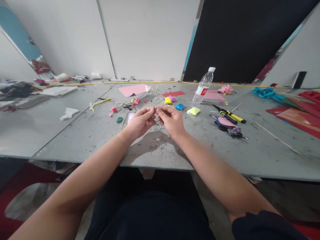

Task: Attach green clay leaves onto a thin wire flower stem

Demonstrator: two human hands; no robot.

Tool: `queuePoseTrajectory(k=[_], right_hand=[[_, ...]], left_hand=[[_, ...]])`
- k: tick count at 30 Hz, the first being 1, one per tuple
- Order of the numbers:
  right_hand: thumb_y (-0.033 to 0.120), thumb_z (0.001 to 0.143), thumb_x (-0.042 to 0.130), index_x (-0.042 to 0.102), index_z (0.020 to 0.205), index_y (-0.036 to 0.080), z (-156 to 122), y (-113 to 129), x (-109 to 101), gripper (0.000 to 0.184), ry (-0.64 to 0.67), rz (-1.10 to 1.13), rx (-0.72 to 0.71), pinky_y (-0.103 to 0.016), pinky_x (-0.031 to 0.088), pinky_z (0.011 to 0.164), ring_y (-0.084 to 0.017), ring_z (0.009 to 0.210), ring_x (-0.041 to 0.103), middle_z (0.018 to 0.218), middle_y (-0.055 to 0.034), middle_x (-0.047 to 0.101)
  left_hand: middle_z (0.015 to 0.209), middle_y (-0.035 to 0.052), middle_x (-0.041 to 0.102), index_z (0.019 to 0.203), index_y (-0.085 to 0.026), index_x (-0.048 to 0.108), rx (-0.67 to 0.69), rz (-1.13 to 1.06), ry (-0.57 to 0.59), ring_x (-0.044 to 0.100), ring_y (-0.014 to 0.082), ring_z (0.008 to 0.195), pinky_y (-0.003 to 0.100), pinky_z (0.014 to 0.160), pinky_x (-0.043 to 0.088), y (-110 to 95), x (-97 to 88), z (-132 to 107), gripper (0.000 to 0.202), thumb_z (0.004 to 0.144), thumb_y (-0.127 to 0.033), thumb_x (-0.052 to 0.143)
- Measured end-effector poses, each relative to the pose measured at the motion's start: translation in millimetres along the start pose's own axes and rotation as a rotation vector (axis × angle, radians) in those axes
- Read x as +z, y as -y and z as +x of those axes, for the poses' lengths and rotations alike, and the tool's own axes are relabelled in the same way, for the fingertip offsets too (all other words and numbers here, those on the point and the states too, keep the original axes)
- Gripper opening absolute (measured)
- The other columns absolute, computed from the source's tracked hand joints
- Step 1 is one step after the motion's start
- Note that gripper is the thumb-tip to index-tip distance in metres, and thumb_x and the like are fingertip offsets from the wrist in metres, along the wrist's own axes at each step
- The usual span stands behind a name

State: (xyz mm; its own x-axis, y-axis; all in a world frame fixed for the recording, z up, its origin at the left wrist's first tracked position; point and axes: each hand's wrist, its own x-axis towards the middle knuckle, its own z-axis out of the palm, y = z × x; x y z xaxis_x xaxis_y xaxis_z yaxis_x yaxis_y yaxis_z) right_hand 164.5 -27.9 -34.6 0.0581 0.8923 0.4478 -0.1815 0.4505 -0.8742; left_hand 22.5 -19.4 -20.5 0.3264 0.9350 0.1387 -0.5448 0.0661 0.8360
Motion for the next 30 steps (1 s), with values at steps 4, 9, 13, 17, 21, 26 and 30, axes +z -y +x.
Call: queuePoseTrajectory(k=[4, 9, 13, 17, 21, 26, 30], right_hand=[[0.048, 0.078, 0.079, 0.078, 0.093, 0.022, -0.7, -0.7, 3.2, 0.030, -0.012, 0.026, -0.002, -0.025, 0.043, 0.049, -0.011, 0.059, 0.056, 0.074, 0.0000, 0.069], [0.049, 0.077, 0.080, 0.079, 0.091, 0.022, -2.0, -0.8, 7.6, 0.030, -0.037, 0.021, -0.009, -0.026, 0.048, 0.054, -0.010, 0.059, 0.055, 0.073, 0.0002, 0.069], [0.051, 0.076, 0.079, 0.079, 0.091, 0.022, -2.6, -0.7, 8.7, 0.032, -0.043, 0.025, -0.014, -0.027, 0.049, 0.054, -0.012, 0.061, 0.056, 0.073, -0.0004, 0.068], [0.051, 0.078, 0.079, 0.078, 0.090, 0.023, -2.5, -1.0, 8.1, 0.031, -0.045, 0.012, -0.023, -0.027, 0.049, 0.054, -0.013, 0.061, 0.057, 0.074, -0.0009, 0.068], [0.048, 0.076, 0.080, 0.078, 0.090, 0.023, -2.4, -1.4, 7.7, 0.029, -0.065, 0.036, -0.021, -0.027, 0.050, 0.055, -0.012, 0.060, 0.056, 0.073, -0.0002, 0.068], [0.046, 0.076, 0.080, 0.079, 0.089, 0.022, -2.3, -2.5, 8.0, 0.027, -0.074, 0.041, -0.023, -0.027, 0.050, 0.055, -0.012, 0.060, 0.056, 0.071, 0.0000, 0.068], [0.045, 0.077, 0.079, 0.079, 0.090, 0.022, -1.9, -4.1, 7.9, 0.027, -0.072, 0.035, -0.031, -0.027, 0.050, 0.055, -0.012, 0.060, 0.057, 0.071, 0.0001, 0.068]], left_hand=[[0.066, -0.0001, 0.064, 0.080, -0.013, 0.073, 0.031, -0.030, -0.034, 0.058, 0.0059, 0.059, 0.018, 0.059, 0.047, 3.1, 2.4, 0.5, 0.009, 0.089, -0.013, 0.076], [0.071, 0.0001, 0.066, 0.078, -0.015, 0.072, 0.069, -0.036, -0.056, 0.060, 0.0073, 0.062, 0.021, 0.066, 0.050, 7.8, 5.9, 1.0, 0.011, 0.089, -0.014, 0.076], [0.072, -0.0003, 0.067, 0.078, -0.016, 0.072, 0.086, -0.047, -0.092, 0.058, 0.0065, 0.062, 0.020, 0.065, 0.048, 9.3, 7.5, 0.5, 0.010, 0.087, -0.014, 0.078], [0.070, -0.0007, 0.066, 0.077, -0.015, 0.073, 0.086, -0.042, -0.121, 0.057, 0.0053, 0.061, 0.018, 0.062, 0.045, 8.5, 8.4, -0.7, 0.011, 0.087, -0.011, 0.077], [0.072, 0.0003, 0.067, 0.077, -0.014, 0.074, 0.085, -0.041, -0.113, 0.058, 0.0047, 0.062, 0.016, 0.062, 0.046, 8.2, 8.1, -1.1, 0.011, 0.086, -0.009, 0.076], [0.072, 0.0007, 0.068, 0.078, -0.013, 0.075, 0.071, -0.041, -0.108, 0.057, 0.0042, 0.061, 0.015, 0.060, 0.046, 9.0, 5.8, -0.4, 0.008, 0.085, -0.009, 0.078], [0.070, 0.0007, 0.067, 0.079, -0.013, 0.076, 0.065, -0.043, -0.103, 0.057, 0.0040, 0.059, 0.015, 0.059, 0.045, 9.0, 4.7, -0.6, 0.007, 0.084, -0.009, 0.079]])
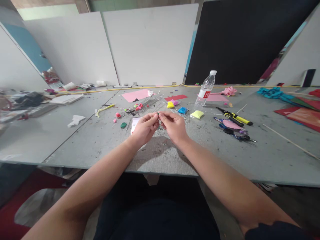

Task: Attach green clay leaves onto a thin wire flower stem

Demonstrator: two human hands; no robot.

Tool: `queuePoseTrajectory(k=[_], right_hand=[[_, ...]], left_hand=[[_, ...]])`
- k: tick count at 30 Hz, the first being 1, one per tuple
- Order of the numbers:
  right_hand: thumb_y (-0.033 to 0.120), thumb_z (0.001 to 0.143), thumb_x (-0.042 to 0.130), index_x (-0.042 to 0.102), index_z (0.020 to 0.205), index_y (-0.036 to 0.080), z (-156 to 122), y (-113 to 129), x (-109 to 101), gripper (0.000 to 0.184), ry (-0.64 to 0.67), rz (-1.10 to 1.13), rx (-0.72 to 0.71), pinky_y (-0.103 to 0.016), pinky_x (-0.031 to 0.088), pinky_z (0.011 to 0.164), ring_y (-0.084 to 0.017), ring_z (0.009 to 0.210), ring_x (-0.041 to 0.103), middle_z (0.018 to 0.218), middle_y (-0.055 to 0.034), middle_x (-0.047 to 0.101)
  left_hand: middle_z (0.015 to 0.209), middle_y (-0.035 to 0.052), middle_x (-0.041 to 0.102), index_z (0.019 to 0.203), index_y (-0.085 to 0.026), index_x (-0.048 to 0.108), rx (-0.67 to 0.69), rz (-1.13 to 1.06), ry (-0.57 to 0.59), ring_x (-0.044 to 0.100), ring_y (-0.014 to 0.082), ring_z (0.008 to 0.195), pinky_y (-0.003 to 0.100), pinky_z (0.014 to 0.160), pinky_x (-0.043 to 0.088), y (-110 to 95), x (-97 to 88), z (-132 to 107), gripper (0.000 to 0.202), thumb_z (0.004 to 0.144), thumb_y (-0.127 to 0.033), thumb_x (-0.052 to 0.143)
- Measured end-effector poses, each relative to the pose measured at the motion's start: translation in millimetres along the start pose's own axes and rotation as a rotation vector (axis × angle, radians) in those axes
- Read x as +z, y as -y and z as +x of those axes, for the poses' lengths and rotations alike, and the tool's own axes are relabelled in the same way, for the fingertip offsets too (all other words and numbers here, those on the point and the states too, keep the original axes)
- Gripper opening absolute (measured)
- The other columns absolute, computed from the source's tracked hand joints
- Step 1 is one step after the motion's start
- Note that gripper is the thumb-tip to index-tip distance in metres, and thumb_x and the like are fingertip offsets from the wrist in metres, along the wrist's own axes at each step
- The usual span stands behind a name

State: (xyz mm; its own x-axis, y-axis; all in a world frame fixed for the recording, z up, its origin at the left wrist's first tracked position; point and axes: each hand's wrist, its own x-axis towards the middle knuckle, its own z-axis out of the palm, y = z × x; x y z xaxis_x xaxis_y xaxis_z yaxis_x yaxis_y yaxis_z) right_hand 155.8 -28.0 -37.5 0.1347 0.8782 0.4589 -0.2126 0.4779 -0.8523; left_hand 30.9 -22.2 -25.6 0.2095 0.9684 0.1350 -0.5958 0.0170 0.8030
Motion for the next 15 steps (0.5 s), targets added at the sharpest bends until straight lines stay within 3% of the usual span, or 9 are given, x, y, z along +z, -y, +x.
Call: queuePoseTrajectory(k=[15], right_hand=[[0.050, 0.071, 0.086, 0.081, 0.089, 0.021, 1.6, -6.3, -1.0, 0.034, 0.033, 0.125, 0.022, -0.023, 0.042, 0.046, -0.008, 0.051, 0.050, 0.065, 0.0016, 0.067]], left_hand=[[0.074, 0.0034, 0.071, 0.079, -0.012, 0.074, 0.006, -0.010, 0.048, 0.064, 0.0095, 0.067, 0.021, 0.067, 0.050, 0.4, 0.3, -1.5, 0.008, 0.081, -0.008, 0.080]])
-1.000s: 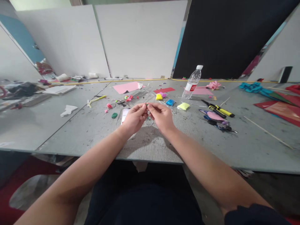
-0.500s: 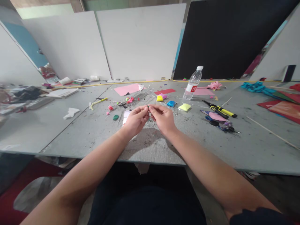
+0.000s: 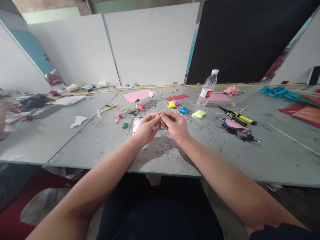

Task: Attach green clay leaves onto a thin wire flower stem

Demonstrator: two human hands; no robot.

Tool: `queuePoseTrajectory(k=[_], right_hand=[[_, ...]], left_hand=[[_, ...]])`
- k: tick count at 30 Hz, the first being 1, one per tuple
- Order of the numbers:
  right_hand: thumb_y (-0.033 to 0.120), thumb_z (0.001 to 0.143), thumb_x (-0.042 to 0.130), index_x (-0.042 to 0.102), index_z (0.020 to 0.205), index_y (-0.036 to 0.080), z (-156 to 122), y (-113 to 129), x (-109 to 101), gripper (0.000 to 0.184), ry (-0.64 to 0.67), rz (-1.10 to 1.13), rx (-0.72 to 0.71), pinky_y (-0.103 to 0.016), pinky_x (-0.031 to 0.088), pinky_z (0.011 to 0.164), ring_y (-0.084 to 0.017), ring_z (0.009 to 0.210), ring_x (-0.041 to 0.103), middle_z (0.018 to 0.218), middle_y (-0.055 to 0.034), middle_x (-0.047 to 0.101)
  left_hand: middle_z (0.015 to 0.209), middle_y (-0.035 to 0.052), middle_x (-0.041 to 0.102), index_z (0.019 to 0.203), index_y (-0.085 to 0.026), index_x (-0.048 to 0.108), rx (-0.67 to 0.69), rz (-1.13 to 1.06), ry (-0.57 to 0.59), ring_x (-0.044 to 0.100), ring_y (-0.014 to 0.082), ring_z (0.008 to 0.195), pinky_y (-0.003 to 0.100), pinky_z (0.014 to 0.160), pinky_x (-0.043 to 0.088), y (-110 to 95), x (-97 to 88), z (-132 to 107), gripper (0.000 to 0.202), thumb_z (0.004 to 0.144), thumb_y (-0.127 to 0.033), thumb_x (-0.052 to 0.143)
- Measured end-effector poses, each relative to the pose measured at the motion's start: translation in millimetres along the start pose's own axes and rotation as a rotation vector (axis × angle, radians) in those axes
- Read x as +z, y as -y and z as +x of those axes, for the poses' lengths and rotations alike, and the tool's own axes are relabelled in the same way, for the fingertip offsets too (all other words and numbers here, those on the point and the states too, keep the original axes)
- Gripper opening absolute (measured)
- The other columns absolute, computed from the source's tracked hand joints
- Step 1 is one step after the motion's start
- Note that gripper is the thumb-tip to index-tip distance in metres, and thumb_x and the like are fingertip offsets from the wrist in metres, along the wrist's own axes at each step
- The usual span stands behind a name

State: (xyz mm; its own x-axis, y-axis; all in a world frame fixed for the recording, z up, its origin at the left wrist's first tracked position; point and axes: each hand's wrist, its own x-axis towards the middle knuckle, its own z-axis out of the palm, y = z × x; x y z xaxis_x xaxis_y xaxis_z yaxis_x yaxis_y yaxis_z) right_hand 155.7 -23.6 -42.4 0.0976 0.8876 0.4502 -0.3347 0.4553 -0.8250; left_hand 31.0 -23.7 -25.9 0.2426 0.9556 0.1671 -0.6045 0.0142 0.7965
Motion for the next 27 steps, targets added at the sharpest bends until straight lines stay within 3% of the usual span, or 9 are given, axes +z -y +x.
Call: queuePoseTrajectory(k=[17, 27], right_hand=[[0.052, 0.076, 0.083, 0.077, 0.091, 0.021, -0.3, 0.4, 1.4, 0.035, 0.013, -0.034, -0.060, -0.025, 0.043, 0.047, -0.009, 0.051, 0.048, 0.064, 0.0026, 0.062], [0.058, 0.075, 0.083, 0.074, 0.091, 0.022, -0.9, 3.2, 3.0, 0.041, 0.029, -0.028, -0.040, -0.024, 0.042, 0.046, -0.008, 0.050, 0.048, 0.064, 0.0035, 0.062]], left_hand=[[0.073, 0.0019, 0.073, 0.083, -0.012, 0.080, 0.005, 0.003, 0.042, 0.063, 0.0061, 0.064, 0.016, 0.064, 0.049, -0.9, -3.7, 1.2, 0.010, 0.075, -0.010, 0.085], [0.073, 0.0035, 0.073, 0.086, -0.014, 0.080, 0.029, 0.036, 0.073, 0.065, 0.0109, 0.062, 0.024, 0.063, 0.053, -2.4, 1.8, -1.7, 0.006, 0.080, -0.011, 0.081]])
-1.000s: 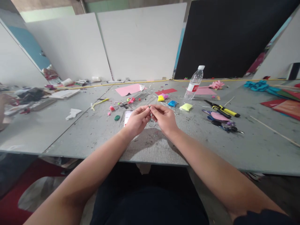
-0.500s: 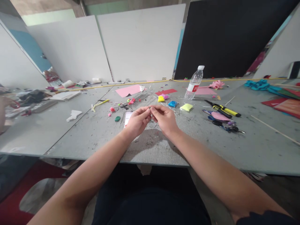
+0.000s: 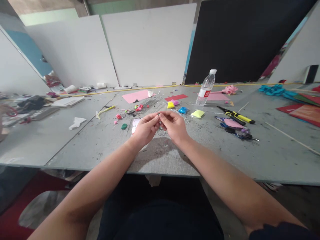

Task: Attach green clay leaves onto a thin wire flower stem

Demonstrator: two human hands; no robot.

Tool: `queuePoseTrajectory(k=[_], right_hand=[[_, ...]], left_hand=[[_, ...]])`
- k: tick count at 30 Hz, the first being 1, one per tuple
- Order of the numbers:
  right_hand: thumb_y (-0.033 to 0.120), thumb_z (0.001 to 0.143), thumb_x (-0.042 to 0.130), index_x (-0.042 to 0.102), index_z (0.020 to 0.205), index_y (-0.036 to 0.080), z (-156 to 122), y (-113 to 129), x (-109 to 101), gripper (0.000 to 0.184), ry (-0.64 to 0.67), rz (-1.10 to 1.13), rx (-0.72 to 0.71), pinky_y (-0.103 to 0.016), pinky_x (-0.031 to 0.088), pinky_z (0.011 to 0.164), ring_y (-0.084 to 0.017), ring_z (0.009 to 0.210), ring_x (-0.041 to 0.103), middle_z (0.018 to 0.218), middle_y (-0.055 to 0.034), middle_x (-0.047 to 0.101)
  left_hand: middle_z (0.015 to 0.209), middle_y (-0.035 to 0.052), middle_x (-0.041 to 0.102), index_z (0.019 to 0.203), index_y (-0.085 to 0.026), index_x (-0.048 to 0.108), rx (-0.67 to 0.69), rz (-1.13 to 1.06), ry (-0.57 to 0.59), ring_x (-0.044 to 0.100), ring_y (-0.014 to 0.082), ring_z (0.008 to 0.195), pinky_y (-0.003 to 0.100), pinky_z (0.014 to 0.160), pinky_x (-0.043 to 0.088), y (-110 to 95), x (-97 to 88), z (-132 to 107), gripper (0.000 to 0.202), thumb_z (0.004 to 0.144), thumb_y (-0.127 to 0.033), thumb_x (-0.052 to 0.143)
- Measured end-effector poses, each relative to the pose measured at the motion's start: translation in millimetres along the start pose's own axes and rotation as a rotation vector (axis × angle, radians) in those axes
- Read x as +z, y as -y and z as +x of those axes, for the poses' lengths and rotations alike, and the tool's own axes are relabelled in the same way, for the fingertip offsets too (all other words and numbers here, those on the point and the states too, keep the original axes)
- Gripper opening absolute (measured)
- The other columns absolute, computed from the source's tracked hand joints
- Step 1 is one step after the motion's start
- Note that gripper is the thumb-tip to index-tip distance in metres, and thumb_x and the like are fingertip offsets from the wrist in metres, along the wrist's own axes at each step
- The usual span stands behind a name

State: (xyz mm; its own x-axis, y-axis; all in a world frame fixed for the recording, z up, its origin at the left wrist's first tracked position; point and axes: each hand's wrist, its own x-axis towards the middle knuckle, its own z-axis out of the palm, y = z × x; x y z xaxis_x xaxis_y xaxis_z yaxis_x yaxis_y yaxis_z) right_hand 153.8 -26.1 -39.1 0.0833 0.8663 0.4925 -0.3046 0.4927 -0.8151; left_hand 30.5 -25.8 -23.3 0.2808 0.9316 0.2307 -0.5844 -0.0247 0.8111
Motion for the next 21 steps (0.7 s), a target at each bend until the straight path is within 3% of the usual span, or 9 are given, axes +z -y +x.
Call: queuePoseTrajectory(k=[12, 21], right_hand=[[0.062, 0.073, 0.083, 0.070, 0.093, 0.023, -1, 3, 1, 0.046, 0.057, 0.029, 0.051, -0.024, 0.036, 0.042, -0.007, 0.045, 0.044, 0.058, 0.0075, 0.055], [0.060, 0.069, 0.087, 0.071, 0.094, 0.023, 0, 13, -7, 0.047, 0.180, 0.064, 0.095, -0.024, 0.036, 0.044, -0.007, 0.047, 0.046, 0.060, 0.0075, 0.057]], left_hand=[[0.073, 0.0032, 0.073, 0.085, -0.016, 0.080, 0.017, -0.008, 0.052, 0.065, 0.0105, 0.061, 0.023, 0.061, 0.054, -1, -2.1, 0, 0.004, 0.084, -0.011, 0.079], [0.072, 0.0037, 0.071, 0.082, -0.015, 0.076, -0.021, 0.042, 0.113, 0.069, 0.0163, 0.064, 0.031, 0.064, 0.059, -8, -4.5, -1, 0.007, 0.083, -0.018, 0.082]])
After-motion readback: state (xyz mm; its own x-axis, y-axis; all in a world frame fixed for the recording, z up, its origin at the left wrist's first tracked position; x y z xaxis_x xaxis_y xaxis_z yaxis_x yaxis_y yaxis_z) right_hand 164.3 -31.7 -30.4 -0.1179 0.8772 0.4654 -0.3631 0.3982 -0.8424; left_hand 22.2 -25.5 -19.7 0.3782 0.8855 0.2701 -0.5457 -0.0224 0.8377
